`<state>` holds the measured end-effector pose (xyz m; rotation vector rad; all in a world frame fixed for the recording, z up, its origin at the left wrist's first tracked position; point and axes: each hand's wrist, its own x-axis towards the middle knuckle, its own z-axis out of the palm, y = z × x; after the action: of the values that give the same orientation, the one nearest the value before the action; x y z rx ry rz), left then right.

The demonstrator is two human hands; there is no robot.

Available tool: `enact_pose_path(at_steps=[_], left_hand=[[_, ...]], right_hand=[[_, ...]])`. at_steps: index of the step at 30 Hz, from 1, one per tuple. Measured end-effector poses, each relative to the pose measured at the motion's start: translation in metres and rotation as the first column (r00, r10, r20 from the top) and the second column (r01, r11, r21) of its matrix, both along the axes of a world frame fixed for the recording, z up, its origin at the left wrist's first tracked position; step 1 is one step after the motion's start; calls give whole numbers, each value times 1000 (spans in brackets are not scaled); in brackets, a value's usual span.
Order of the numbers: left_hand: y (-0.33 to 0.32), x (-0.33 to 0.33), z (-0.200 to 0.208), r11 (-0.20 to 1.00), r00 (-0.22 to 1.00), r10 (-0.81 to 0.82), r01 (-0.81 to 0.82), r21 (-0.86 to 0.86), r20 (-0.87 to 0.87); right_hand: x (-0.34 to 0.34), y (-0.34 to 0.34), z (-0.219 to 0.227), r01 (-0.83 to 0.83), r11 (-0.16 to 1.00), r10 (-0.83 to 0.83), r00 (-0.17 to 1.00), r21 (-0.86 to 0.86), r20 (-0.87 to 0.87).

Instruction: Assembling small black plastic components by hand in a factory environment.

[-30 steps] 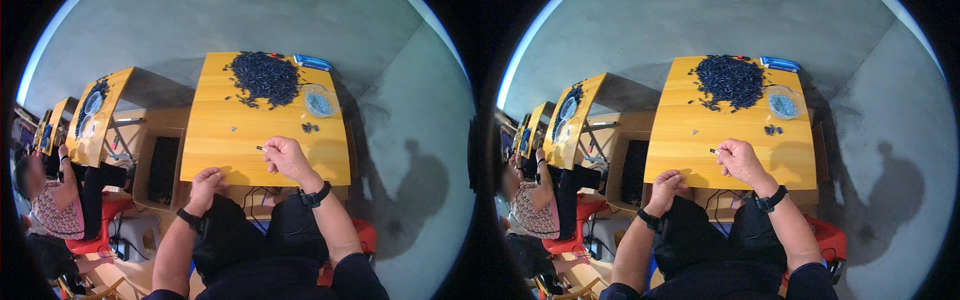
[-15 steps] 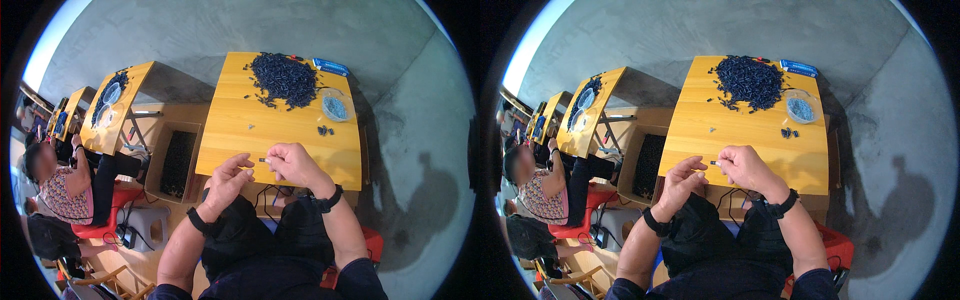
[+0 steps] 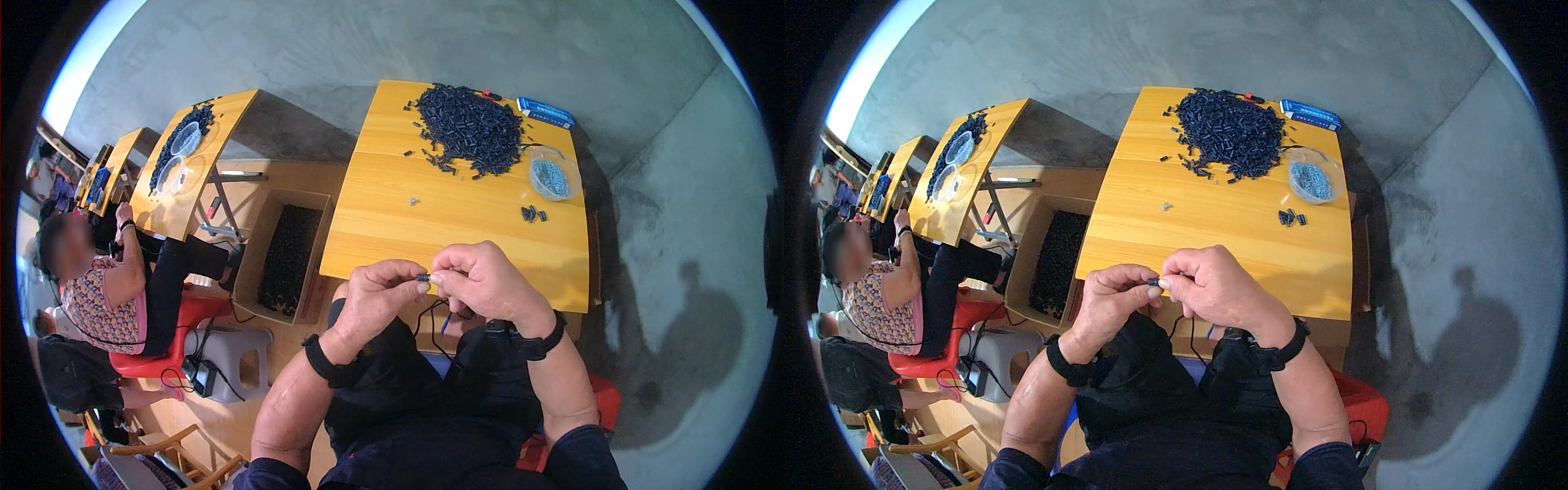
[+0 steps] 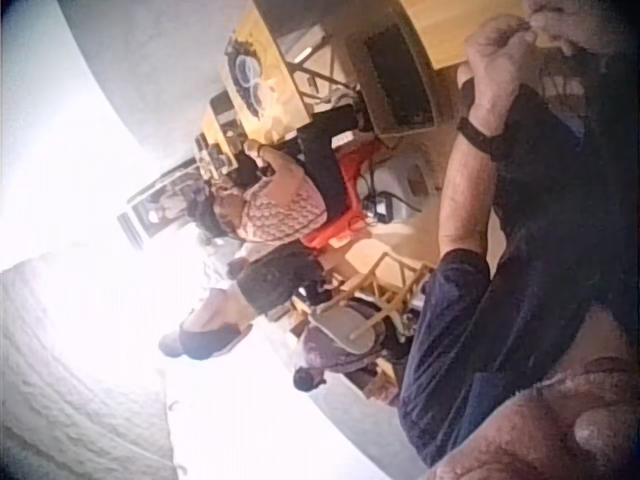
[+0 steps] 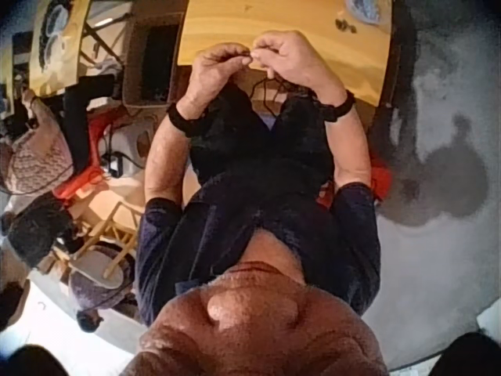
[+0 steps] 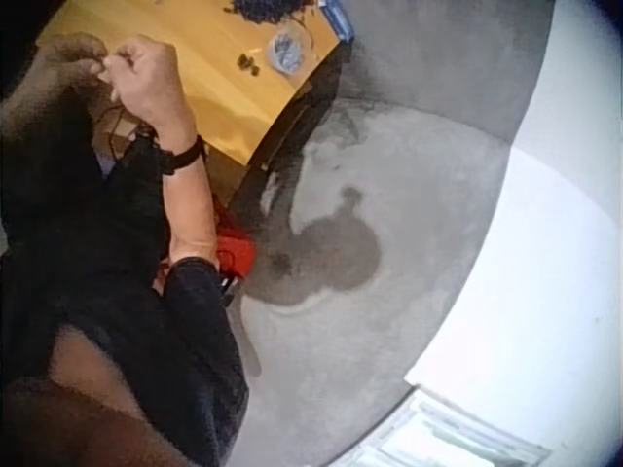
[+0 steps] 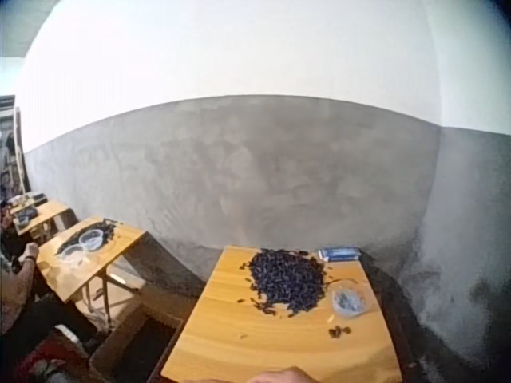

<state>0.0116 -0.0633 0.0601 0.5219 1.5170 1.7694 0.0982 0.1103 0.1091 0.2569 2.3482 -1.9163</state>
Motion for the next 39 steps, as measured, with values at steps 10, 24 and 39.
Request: enact_pose_path(at_steps=[10,24,39], left_hand=[[-4,0,-3,999,984,26,-31,-26,-174],[-6,-6,-5,995,993,98,-97,17,-69],[-2,-6,0,996,992,85,-85,3,-90]], right_hand=[[1,-2,-1,4,1000,-4,1000,-12,-2],[7,-10,-13,89,970,-115,988,-226,-103],[4,-21,-24,165,967,-209,951,-195,-230]])
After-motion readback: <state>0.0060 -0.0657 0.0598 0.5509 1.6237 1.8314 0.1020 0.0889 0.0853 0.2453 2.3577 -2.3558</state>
